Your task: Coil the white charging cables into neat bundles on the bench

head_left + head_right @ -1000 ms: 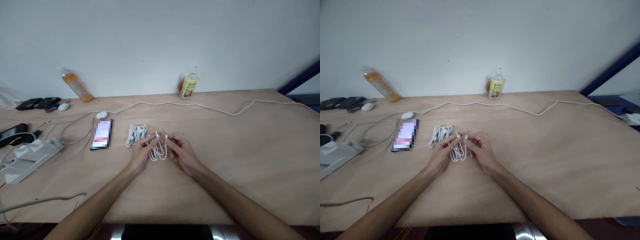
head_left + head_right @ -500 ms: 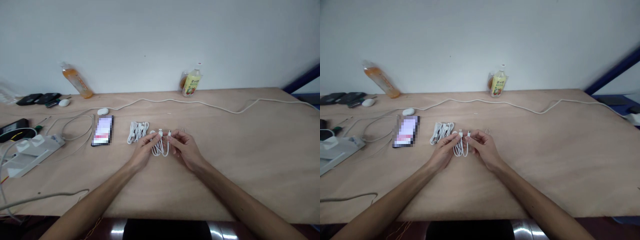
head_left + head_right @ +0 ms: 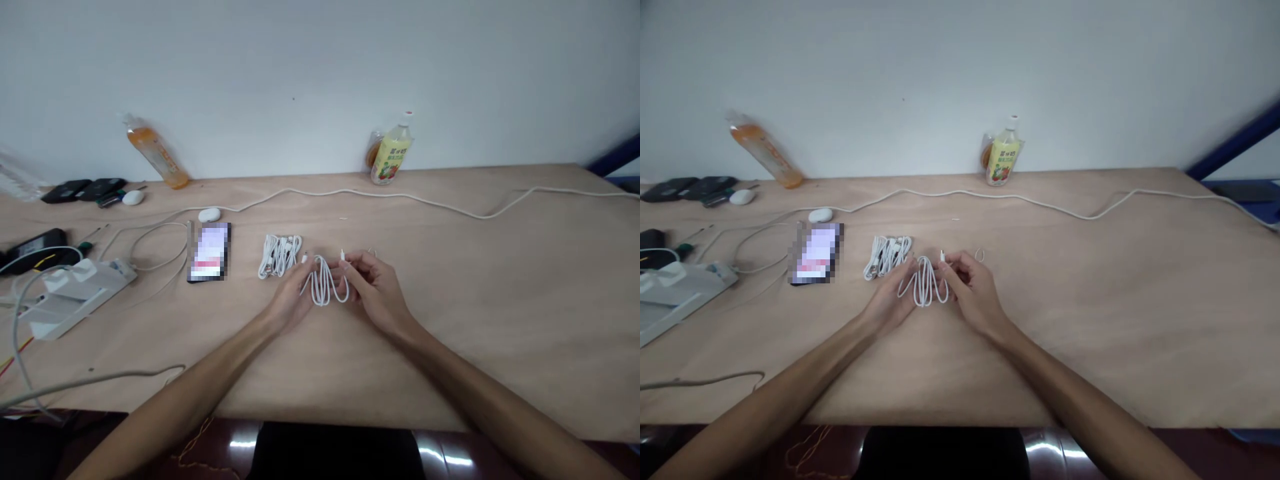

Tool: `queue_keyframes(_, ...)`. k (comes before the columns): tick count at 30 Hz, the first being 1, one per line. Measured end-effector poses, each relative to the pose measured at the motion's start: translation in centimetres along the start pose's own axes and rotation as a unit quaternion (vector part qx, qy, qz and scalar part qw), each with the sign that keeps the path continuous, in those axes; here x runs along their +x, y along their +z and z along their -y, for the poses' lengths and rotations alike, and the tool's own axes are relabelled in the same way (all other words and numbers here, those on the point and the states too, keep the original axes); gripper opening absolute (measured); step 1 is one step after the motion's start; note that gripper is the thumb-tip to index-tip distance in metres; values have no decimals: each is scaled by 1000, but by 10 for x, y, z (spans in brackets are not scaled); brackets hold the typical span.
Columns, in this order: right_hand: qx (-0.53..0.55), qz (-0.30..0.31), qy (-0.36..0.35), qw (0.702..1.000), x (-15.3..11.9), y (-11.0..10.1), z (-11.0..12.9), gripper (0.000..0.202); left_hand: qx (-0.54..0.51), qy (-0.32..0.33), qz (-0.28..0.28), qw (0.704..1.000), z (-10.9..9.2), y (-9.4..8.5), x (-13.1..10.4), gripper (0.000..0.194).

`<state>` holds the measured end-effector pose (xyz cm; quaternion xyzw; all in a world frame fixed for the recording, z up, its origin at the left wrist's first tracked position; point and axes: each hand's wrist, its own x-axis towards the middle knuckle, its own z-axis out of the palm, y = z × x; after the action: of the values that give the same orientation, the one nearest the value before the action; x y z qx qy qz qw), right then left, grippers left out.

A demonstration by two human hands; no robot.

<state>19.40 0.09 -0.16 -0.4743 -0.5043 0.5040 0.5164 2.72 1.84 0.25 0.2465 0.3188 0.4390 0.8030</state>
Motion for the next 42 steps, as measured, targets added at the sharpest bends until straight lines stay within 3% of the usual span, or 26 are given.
queue_keyframes(2, -5, -8, 0, 1000, 0, -2, -1, 41, 0, -1, -3, 1000, 1, 0, 1, 14)
queue_keyframes(7, -22, -18, 8, 1000, 0, -4, -2, 40, 7, 5, -3, 1000, 5, -3, 1, 21)
queue_keyframes(10, -26, -21, 9, 999, 0, -4, -3, 39, 14, 21, 2, 1000, 5, -4, 0, 14)
queue_keyframes(15, -26, -14, -2, 1000, 1, -5, -2, 38, 21, 33, -2, 999, 5, -4, 0, 50)
queue_keyframes(20, -3, -3, -18, 1000, -2, -1, -2, 41, 29, 25, 20, 999, 6, -2, 1, 42)
queue_keyframes(26, 29, -5, -29, 999, -4, 3, -1, 44, 33, 26, 40, 998, 6, -2, -1, 56)
queue_keyframes(33, 27, -8, -38, 999, -9, 6, 4, 40, 37, 11, 68, 997, 6, 1, -6, 57)
queue_keyframes(42, 14, -16, -49, 999, -11, 8, 3, 37, 3, -9, 45, 999, 6, 8, -8, 54)
